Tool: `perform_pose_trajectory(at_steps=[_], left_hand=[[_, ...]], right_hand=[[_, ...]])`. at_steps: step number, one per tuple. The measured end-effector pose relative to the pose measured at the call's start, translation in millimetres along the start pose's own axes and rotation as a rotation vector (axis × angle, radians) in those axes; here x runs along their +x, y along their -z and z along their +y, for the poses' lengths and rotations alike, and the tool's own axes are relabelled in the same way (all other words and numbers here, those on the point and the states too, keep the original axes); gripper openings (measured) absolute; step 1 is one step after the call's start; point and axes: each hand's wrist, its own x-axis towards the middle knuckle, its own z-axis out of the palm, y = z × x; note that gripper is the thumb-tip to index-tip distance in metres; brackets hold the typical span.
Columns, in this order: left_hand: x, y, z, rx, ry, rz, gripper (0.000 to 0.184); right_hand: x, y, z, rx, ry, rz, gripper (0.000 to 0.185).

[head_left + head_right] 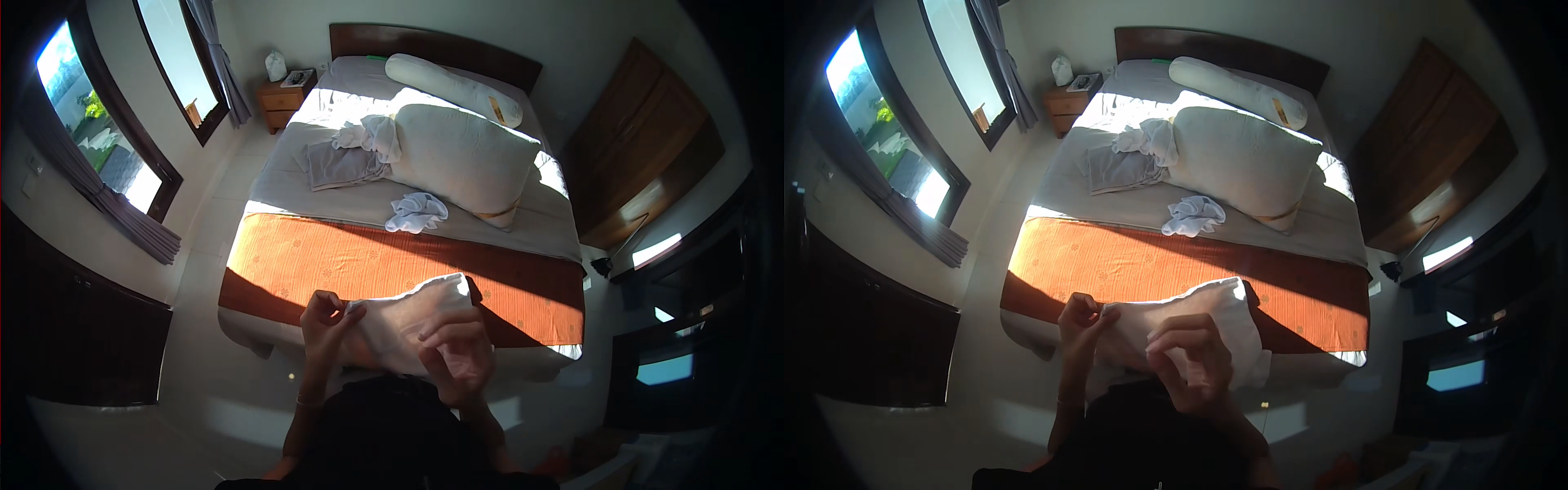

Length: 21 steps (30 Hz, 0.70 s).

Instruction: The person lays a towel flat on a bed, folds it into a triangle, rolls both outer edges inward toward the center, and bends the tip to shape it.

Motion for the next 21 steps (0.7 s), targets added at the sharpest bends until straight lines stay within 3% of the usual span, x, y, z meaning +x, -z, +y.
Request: perform_pose_trajectory(at_steps=[2,4,6,9,13,21], left_hand=[[-9.1,-17.0,8.6,0.006,0.019,-0.050,0.030],[-12.4,-21.0,4.8,0.010,0.021,-0.101,0.031],[-14.5,-22.9,2.3,0.076,-0.018,-0.062,0.032],[-18.7,-22.3,2.8,0.207,-0.060,-0.024,0.033],[-20.2,-21.9,3.9,0.594,-0.328,-0.034,0.035],[-17.3,-15.4,-3.3,0.597,-0.250,-0.340,0.033]], right_hand=[[-6.0,-1.5,62.2,0.126,-0.174,-0.041,0.021],[-14.7,-6.1,92.2,0.024,-0.287,-0.098,0.025],[-5.5,-10.9,79.5,0.007,-0.356,-0.212,0.033],[-19.6,-11.5,99.6,0.084,-0.485,-0.145,0.030],[-15.5,-2.4,95.3,-0.094,-0.526,-0.100,0.019],[-12.6,16.7,75.2,-0.278,-0.382,0.035,0.008]])
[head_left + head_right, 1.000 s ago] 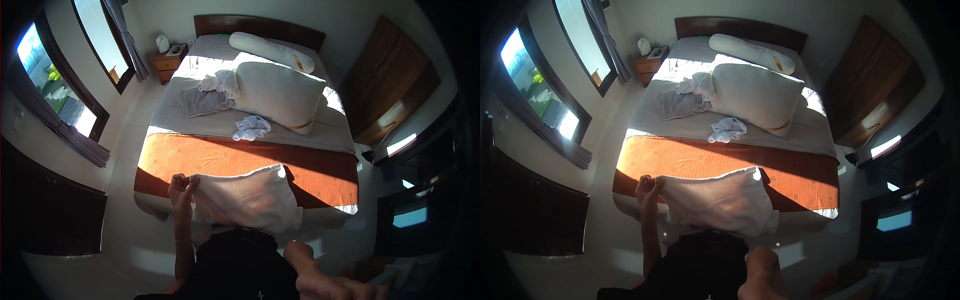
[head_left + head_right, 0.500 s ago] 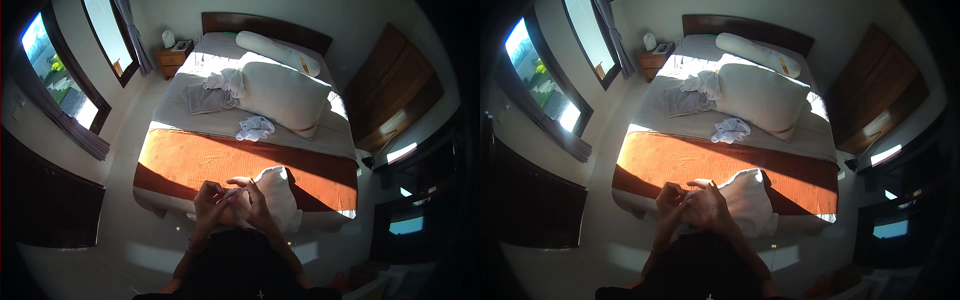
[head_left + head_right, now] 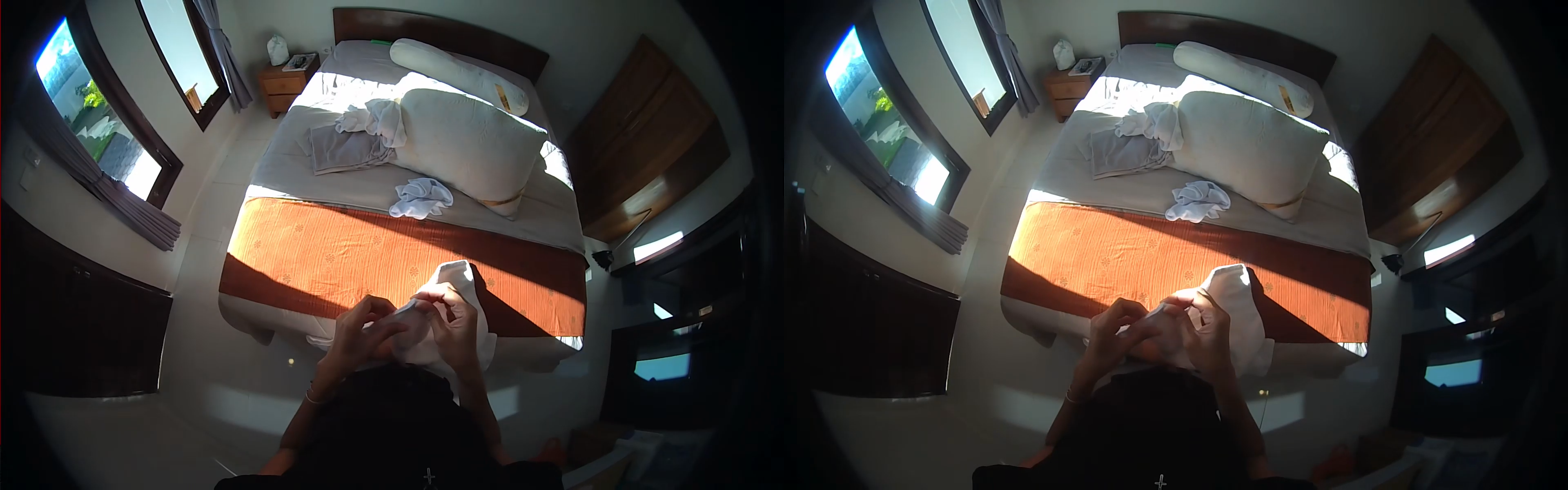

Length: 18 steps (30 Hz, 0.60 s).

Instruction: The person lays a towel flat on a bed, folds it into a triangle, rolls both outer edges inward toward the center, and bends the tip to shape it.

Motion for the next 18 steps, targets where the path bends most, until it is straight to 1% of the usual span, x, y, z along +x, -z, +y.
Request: perform_pose_trajectory(at_steps=[1,4,5,7,8,9,10,11,12,13,14,15,16,18], left_hand=[[-0.9,0.7,-6.5,0.012,0.002,-0.053,0.032],[-8.8,-0.9,-38.2,0.089,0.131,-0.199,0.029],[-13.4,-2.1,-53.9,0.146,0.117,-0.233,0.028],[-23.4,-4.6,-89.8,0.260,0.086,-0.300,0.027],[-27.8,-5.2,-104.9,0.252,0.055,-0.307,0.025],[-31.8,-5.3,-119.4,0.243,0.023,-0.314,0.023],[-35.7,-4.3,-134.5,0.235,-0.009,-0.321,0.021],[-39.3,-0.4,-154.5,0.387,-0.055,-0.369,0.020],[-42.5,5.6,-175.9,0.539,-0.102,-0.416,0.018],[-44.3,11.8,-183.1,0.690,-0.150,-0.462,0.017],[-48.3,16.0,-189.0,0.559,-0.106,-0.394,0.016],[-49.4,20.4,-189.5,0.429,-0.064,-0.326,0.016],[-49.1,24.6,-186.1,0.299,-0.022,-0.260,0.016],[-45.1,35.9,-171.3,0.282,0.097,-0.162,0.016]], right_hand=[[1.2,6.1,-2.7,-0.021,0.010,0.043,0.008],[2.2,32.1,-8.7,-0.009,0.021,0.207,0.007],[2.2,40.5,-17.3,0.019,0.037,0.269,0.008],[5.1,59.6,-34.1,-0.061,0.172,0.401,0.010],[4.5,70.3,-48.1,-0.106,0.174,0.466,0.011],[6.2,82.5,-49.7,-0.149,0.284,0.550,0.014],[5.4,95.2,-53.1,-0.166,0.328,0.652,0.015],[0.1,114.5,-55.5,-0.188,0.312,0.704,0.020],[3.5,117.0,-69.4,-0.161,0.409,0.815,0.027],[-2.0,132.7,-73.7,-0.109,0.424,0.814,0.032],[-4.5,145.9,-77.0,-0.143,0.467,0.906,0.035],[-9.5,156.0,-85.1,-0.138,0.489,0.913,0.037],[-10.9,161.2,-93.4,-0.095,0.532,0.973,0.038],[-15.5,174.2,-108.5,-0.147,0.544,1.114,0.040]])
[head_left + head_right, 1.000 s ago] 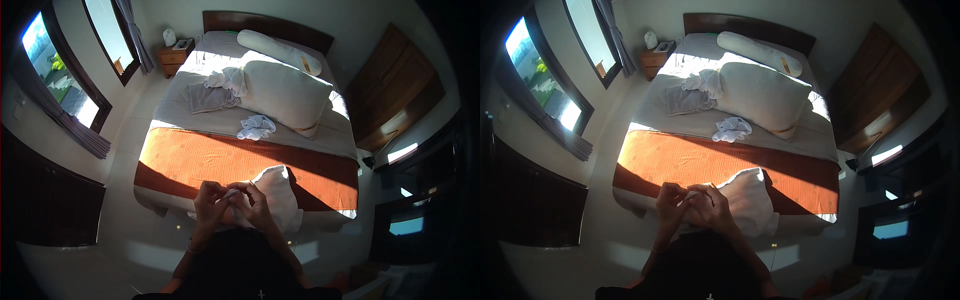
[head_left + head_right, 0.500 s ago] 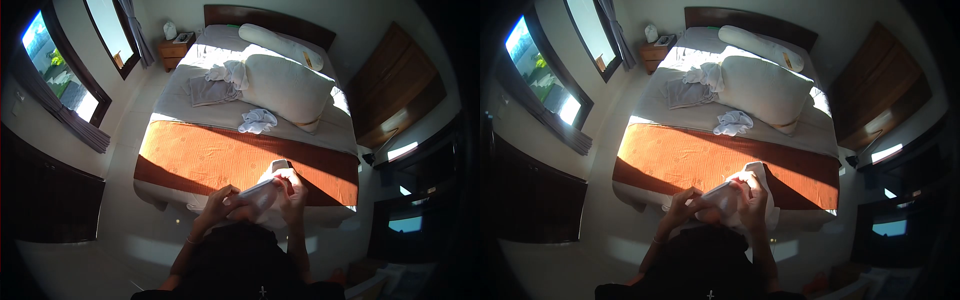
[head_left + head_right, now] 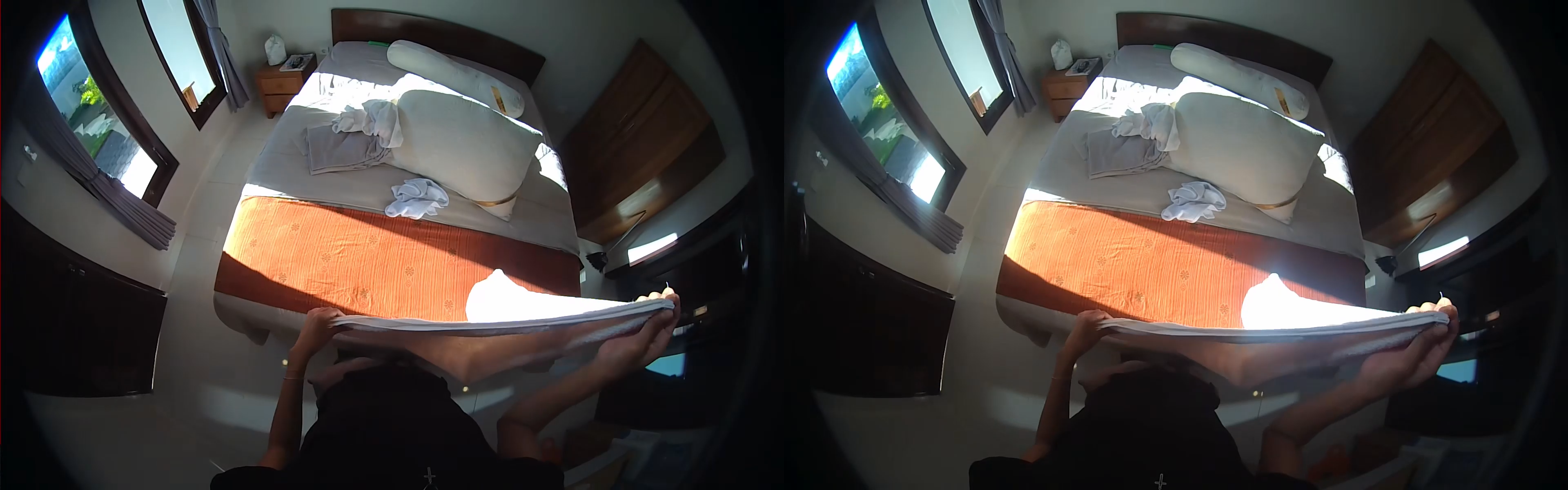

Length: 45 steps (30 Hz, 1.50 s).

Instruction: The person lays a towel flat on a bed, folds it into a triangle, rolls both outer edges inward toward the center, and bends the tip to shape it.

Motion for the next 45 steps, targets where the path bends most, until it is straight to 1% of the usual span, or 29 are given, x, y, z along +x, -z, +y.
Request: perform_pose_trajectory(at_steps=[4,5,7,10,12,13,14,15,16,18,19,21,22,23,24,25,26,28,30,31,32,34,35,37,38,41,42,43,45], left_hand=[[5.3,43.3,24.7,-0.308,0.150,0.123,0.017],[7.2,57.3,30.1,-0.161,0.175,0.160,0.019],[13.7,87.7,68.1,-0.254,0.085,0.352,0.026],[21.7,146.7,89.9,-0.305,-0.182,0.715,0.041],[32.4,189.0,131.9,-0.212,-0.450,0.962,0.052],[34.2,209.3,140.4,-0.288,-0.437,1.035,0.054],[37.7,224.3,146.1,-0.236,-0.327,1.171,0.050],[48.5,240.2,157.6,-0.111,-0.365,1.163,0.046],[61.4,253.3,167.2,-0.036,-0.469,1.062,0.042],[99.4,262.6,180.4,0.040,-0.344,0.967,0.031],[123.5,259.0,188.4,0.048,-0.388,0.897,0.028],[171.0,239.9,200.3,0.149,-0.344,0.771,0.025],[208.6,232.6,187.8,0.250,-0.438,0.667,0.026],[231.8,214.0,200.5,0.215,-0.524,0.649,0.028],[251.4,203.2,215.1,0.330,-0.394,0.554,0.031],[322.5,183.4,173.5,0.233,-0.613,0.574,0.033],[310.5,175.7,220.8,0.236,-0.579,0.442,0.033],[339.6,163.3,251.1,0.354,-0.563,0.391,0.031],[371.3,156.7,271.3,0.232,-0.627,0.489,0.029],[382.1,157.0,286.6,0.198,-0.694,0.563,0.027],[395.4,160.2,299.1,0.158,-0.707,0.605,0.024],[400.9,170.5,326.2,-0.086,-0.797,0.622,0.023],[405.3,177.3,333.4,-0.130,-0.876,0.611,0.022],[409.1,195.0,325.8,-0.234,-0.986,0.498,0.022],[391.9,202.6,325.5,-0.224,-0.973,0.514,0.024],[354.6,227.2,279.3,-0.256,-0.799,0.394,0.023],[345.4,233.3,255.7,-0.074,-0.944,0.362,0.023],[341.9,237.9,222.1,0.044,-0.914,0.364,0.024],[331.9,240.0,152.3,0.155,-0.795,0.255,0.028]], right_hand=[[35.6,16.5,-6.9,-0.055,0.099,0.038,0.042],[45.1,11.4,-14.3,-0.057,0.117,0.051,0.043],[67.9,19.2,-20.0,-0.108,0.191,0.024,0.043],[98.4,25.9,-36.7,-0.125,0.319,0.160,0.044],[133.0,66.8,-20.6,-0.101,0.293,0.034,0.044],[146.7,78.5,-14.9,-0.108,0.269,-0.045,0.043],[127.9,45.7,-34.3,-0.142,0.165,0.091,0.041],[109.0,12.7,-53.9,-0.161,0.056,0.221,0.039],[119.4,20.2,-38.4,-0.112,0.037,0.099,0.036],[152.7,39.7,10.6,-0.097,0.027,-0.063,0.035],[161.0,43.8,31.9,-0.136,0.057,-0.110,0.034],[177.4,54.3,78.6,-0.200,0.112,-0.230,0.033],[186.2,59.7,100.6,-0.226,0.140,-0.302,0.032],[189.6,59.3,115.2,-0.226,0.097,-0.253,0.032],[194.8,58.6,127.2,-0.226,0.055,-0.202,0.031],[208.0,66.7,140.8,-0.258,0.047,-0.184,0.031],[220.8,78.8,150.2,-0.185,0.004,-0.228,0.032],[231.0,98.3,137.5,-0.220,0.176,-0.140,0.037],[237.9,115.8,107.6,-0.137,0.108,-0.059,0.038],[222.0,113.9,64.6,-0.302,0.195,-0.066,0.040],[253.6,147.0,75.5,-0.194,0.145,-0.014,0.039],[243.7,184.4,42.1,-0.017,0.206,-0.068,0.041],[244.5,215.6,35.3,-0.203,0.290,-0.035,0.041],[217.0,259.2,30.9,-0.271,0.296,0.035,0.042],[193.6,261.2,13.4,-0.153,0.243,0.066,0.043],[105.4,230.5,-32.4,0.021,0.102,0.154,0.039],[67.6,211.8,-24.7,-0.038,0.071,0.194,0.034],[29.9,197.4,-8.3,-0.096,0.037,0.235,0.031],[-23.4,197.4,17.7,0.096,-0.352,-0.361,0.028]])
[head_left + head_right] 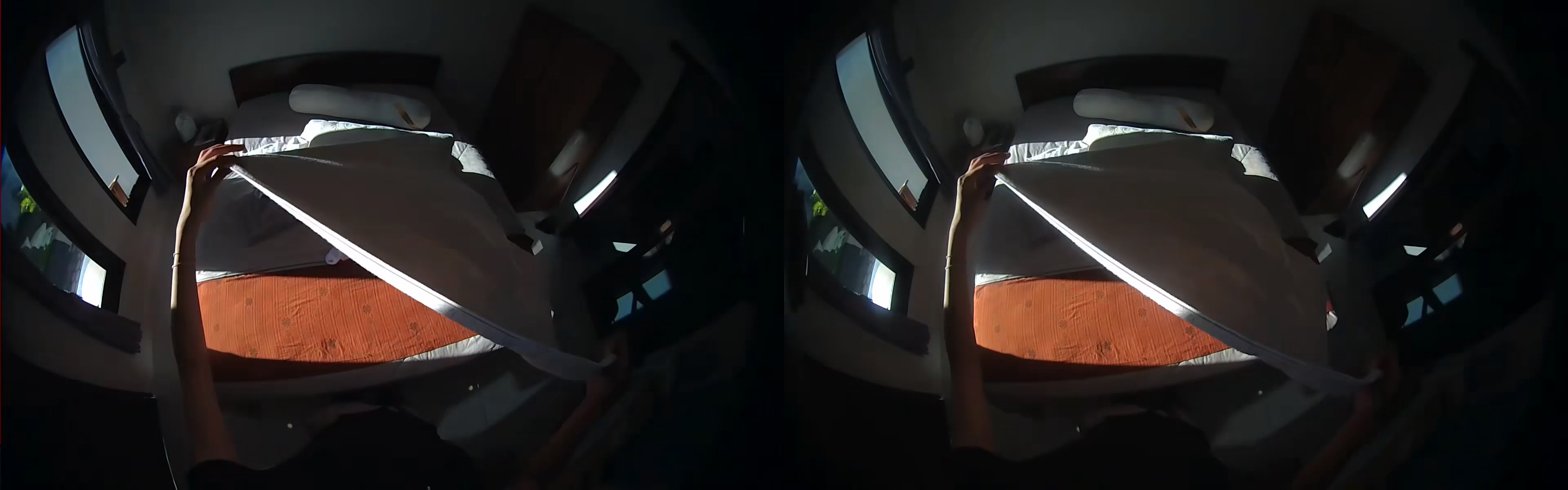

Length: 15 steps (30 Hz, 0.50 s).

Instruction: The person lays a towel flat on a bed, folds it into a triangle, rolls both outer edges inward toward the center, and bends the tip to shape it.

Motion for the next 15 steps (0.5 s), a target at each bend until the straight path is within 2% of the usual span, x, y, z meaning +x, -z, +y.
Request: perform_pose_trajectory(at_steps=[1,2,3,5,6,7,8,10,11,12,14,15], left_hand=[[-30.4,-3.5,-21.1,-0.155,0.212,-0.065,0.020],[-58.4,-2.7,-39.6,-0.068,0.240,-0.176,0.017],[-82.4,-6.4,-50.2,-0.087,0.345,-0.227,0.012],[-148.1,-22.9,-109.6,-0.167,0.510,-0.250,0.013],[-177.4,-26.6,-125.9,-0.049,0.498,-0.285,0.014],[-212.1,-33.4,-147.9,-0.062,0.551,-0.304,0.014],[-237.2,-39.8,-150.5,0.167,0.674,-0.369,0.015],[-367.3,-79.1,-254.3,0.191,0.593,-0.206,0.018],[-373.3,-79.4,-220.9,0.257,0.814,-0.332,0.016],[-396.2,-87.2,-212.7,0.230,0.895,-0.353,0.018],[-454.9,-112.0,-210.9,0.238,1.054,-0.333,0.026],[-463.4,-121.9,-192.6,0.167,1.213,-0.315,0.029]], right_hand=[[-19.0,-6.8,21.4,-0.012,-0.200,-0.270,0.028],[-39.3,-38.3,46.4,-0.356,-0.243,-0.301,0.018],[-47.0,-93.0,45.7,-0.241,-0.387,-0.403,0.012],[-93.3,-115.7,140.9,0.044,-0.702,-0.590,0.017],[-116.1,-140.9,162.5,-0.012,-0.762,-0.599,0.017],[-144.3,-158.3,197.3,-0.062,-0.773,-0.694,0.017],[-171.2,-172.5,231.4,-0.112,-0.783,-0.789,0.019],[-207.4,-198.9,270.9,-0.188,-0.882,-0.938,0.024],[-232.4,-202.9,299.3,-0.182,-0.874,-0.954,0.028],[-267.6,-200.3,341.1,-0.193,-0.918,-0.940,0.026],[-292.5,-213.2,357.5,-0.344,-0.937,-1.123,0.027],[-299.2,-218.9,359.3,-0.422,-0.941,-1.217,0.027]])
